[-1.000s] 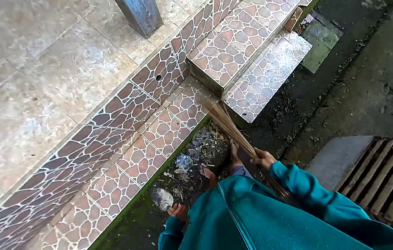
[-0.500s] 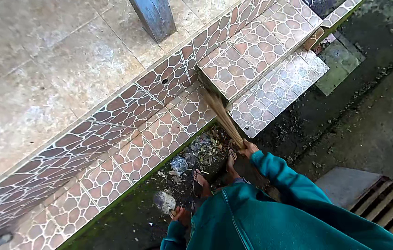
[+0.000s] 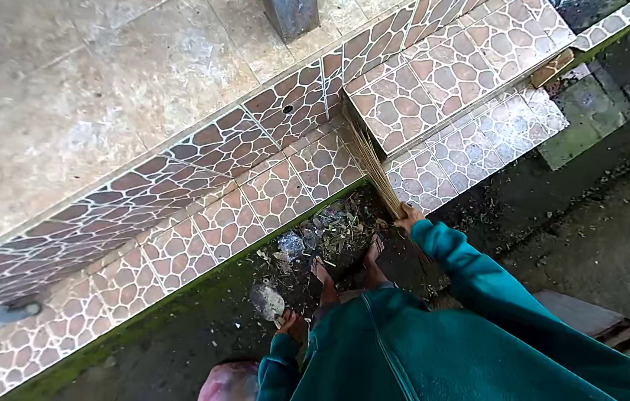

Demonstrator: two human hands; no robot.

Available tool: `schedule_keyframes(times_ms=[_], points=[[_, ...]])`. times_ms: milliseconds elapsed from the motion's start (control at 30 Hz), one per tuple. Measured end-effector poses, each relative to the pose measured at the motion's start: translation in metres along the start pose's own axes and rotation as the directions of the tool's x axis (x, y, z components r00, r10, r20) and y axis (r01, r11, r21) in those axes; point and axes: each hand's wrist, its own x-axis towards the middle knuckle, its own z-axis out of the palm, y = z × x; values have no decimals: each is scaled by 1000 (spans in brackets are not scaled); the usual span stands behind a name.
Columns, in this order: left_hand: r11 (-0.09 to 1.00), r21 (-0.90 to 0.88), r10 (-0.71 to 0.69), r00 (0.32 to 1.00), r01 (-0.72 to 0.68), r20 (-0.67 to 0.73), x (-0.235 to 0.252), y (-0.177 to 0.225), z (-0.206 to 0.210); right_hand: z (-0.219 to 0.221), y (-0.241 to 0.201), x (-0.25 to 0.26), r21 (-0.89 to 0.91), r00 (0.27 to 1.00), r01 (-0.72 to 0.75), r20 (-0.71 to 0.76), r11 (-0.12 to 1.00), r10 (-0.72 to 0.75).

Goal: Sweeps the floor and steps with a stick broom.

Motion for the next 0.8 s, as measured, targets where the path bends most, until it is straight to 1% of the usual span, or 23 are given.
schedule_keyframes(times_ms=[33, 67, 100, 133, 200, 233, 300, 333, 400, 433, 500, 533, 567, 600, 667, 700, 733, 800], points=[[1000, -8, -3, 1000, 4, 12, 0, -2, -3, 18, -6, 18, -91, 999, 11, 48, 996, -7], [1000, -24, 0, 1000, 1, 16, -2, -3, -7, 40, -9, 28, -214, 992, 45, 126, 976, -18], [999, -38, 6, 1000, -5, 21, -4, -1, -10, 63, -11, 27, -330, 976, 93, 219, 939, -20], [998, -59, 10, 1000, -9, 24, -8, 2, -11, 84, -5, 20, -390, 955, 142, 295, 910, -22], [994, -105, 1, 1000, -1, 6, -18, 7, -12, 116, 25, -3, -385, 920, 222, 388, 896, -61], [992, -125, -5, 1000, 5, 2, -17, 7, -14, 120, 41, -17, -363, 909, 240, 409, 900, -77], [988, -156, -9, 1000, 5, -22, -14, 5, -20, 104, 63, -46, -369, 899, 298, 419, 880, -129], [985, -175, -18, 999, 10, -41, -12, 4, -22, 90, 68, -59, -363, 905, 293, 403, 885, -134], [982, -191, -24, 998, 11, -66, -11, -1, -29, 71, 72, -73, -312, 945, 208, 309, 927, -108], [982, -190, -21, 997, 7, -70, -13, -2, -31, 65, 69, -71, -265, 966, 157, 242, 951, -92], [980, -198, -34, 996, 17, -83, -17, -3, -36, 73, 60, -44, -143, 991, 83, 115, 986, -66], [979, -203, -39, 995, 20, -91, -15, -5, -39, 85, 54, -27, -112, 993, 57, 107, 992, -45], [979, -204, -46, 994, 26, -97, -12, -10, -42, 103, 48, -12, -133, 989, 37, 148, 990, -17], [979, -200, -48, 994, 28, -98, -9, -13, -46, 123, 44, -4, -208, 975, 41, 220, 977, 6], [981, -193, -39, 995, 20, -93, -10, -10, -48, 156, 37, 0, -343, 937, 128, 349, 931, 0], [981, -195, -29, 995, 11, -92, -16, -6, -49, 161, 34, -7, -369, 917, 186, 399, 911, -25], [980, -200, -19, 996, 2, -87, -21, -5, -52, 158, 31, -17, -383, 904, 241, 422, 892, -63], [975, -220, -1, 997, -16, -75, -27, -3, -56, 129, 24, -42, -364, 902, 299, 410, 882, -137]])
